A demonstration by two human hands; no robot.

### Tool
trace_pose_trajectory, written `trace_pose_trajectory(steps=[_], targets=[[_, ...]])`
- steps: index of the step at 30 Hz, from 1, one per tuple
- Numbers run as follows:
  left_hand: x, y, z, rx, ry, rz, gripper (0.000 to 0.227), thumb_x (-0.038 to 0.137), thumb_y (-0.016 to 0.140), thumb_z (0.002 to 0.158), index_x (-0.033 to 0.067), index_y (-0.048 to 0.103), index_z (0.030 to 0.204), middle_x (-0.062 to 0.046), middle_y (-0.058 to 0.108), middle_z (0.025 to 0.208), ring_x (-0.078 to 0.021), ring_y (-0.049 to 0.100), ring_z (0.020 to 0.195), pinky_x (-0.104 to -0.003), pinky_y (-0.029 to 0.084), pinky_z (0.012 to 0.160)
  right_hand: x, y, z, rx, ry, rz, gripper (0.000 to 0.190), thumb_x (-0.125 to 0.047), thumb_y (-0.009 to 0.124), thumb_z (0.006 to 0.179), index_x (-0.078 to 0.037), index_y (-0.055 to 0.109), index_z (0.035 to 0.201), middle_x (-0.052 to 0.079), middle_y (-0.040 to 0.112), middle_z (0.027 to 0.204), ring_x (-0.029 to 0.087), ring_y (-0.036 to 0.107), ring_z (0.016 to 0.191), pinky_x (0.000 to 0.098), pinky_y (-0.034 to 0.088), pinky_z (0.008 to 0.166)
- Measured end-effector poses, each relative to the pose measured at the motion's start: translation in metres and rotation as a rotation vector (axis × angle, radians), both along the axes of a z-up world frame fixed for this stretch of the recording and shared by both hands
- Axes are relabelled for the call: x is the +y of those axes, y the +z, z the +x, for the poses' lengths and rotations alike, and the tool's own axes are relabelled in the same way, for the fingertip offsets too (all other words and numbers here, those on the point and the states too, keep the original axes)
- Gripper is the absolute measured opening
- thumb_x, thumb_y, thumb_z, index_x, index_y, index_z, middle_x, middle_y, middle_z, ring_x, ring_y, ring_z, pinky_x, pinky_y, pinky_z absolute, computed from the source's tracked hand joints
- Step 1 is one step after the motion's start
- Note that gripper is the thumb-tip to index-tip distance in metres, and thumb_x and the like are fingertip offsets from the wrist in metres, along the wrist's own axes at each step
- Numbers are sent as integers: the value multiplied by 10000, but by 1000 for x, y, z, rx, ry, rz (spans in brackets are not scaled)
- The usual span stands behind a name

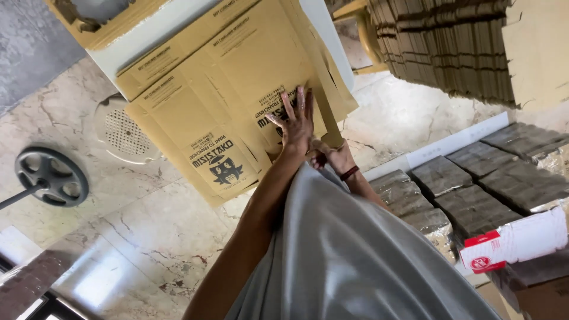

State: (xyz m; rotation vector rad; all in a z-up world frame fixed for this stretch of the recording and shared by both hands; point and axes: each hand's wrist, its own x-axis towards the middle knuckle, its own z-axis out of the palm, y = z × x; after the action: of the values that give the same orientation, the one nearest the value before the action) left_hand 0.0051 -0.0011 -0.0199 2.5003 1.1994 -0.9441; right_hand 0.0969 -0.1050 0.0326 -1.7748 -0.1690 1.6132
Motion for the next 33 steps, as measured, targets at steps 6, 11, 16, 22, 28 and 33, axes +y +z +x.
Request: trace_pose_trajectory(steps=[6,11,16,22,28,33], targets=[[-9,15,-12,-97,22,-71,1130,279,809,868,128,24,1666,-193,-189,1691,-596,-189,1469,-967,116,930,-34,-37,33,-23,66,16,438,-295,842,906,113,718,1005,271,706,689,326,746,600,443,625,635],[16,1,-31,-350,160,-213,671,343,688,940,168,455,1544,-77,180,1706,-460,180,1528,-795,386,1036,20,11,86,273,-39,-82,531,-461,758,947,21,644,1138,31,555,805,198,626,723,468,629,711],[75,25,-8,-310,340,-123,1097,583,825,876,237,117,1639,-108,-105,1659,-462,-90,1506,-872,123,1081,94,7,79,26,688,-199,581,-638,584,933,-84,647,1096,-1,553,709,116,489,526,316,571,555],[83,30,10,-206,523,-271,1287,40,808,818,365,-119,1650,-40,-326,1641,-429,-292,1472,-902,39,1047,101,-19,58,-141,805,226,532,-554,503,993,-136,738,762,39,695,601,130,668,503,324,601,706],[85,4,-6,-183,395,-267,1094,121,738,918,354,-28,1663,-69,-294,1639,-468,-201,1486,-874,169,1055,112,-4,77,138,633,-37,407,-460,534,1038,-88,696,1004,108,693,757,163,520,583,309,473,545],[122,-15,-12,-518,294,41,706,209,778,893,177,425,1503,-114,555,1483,-291,533,1354,-824,289,1053,138,-35,78,542,280,-220,390,-434,503,1072,-62,612,1035,147,711,940,310,735,882,436,623,821]])
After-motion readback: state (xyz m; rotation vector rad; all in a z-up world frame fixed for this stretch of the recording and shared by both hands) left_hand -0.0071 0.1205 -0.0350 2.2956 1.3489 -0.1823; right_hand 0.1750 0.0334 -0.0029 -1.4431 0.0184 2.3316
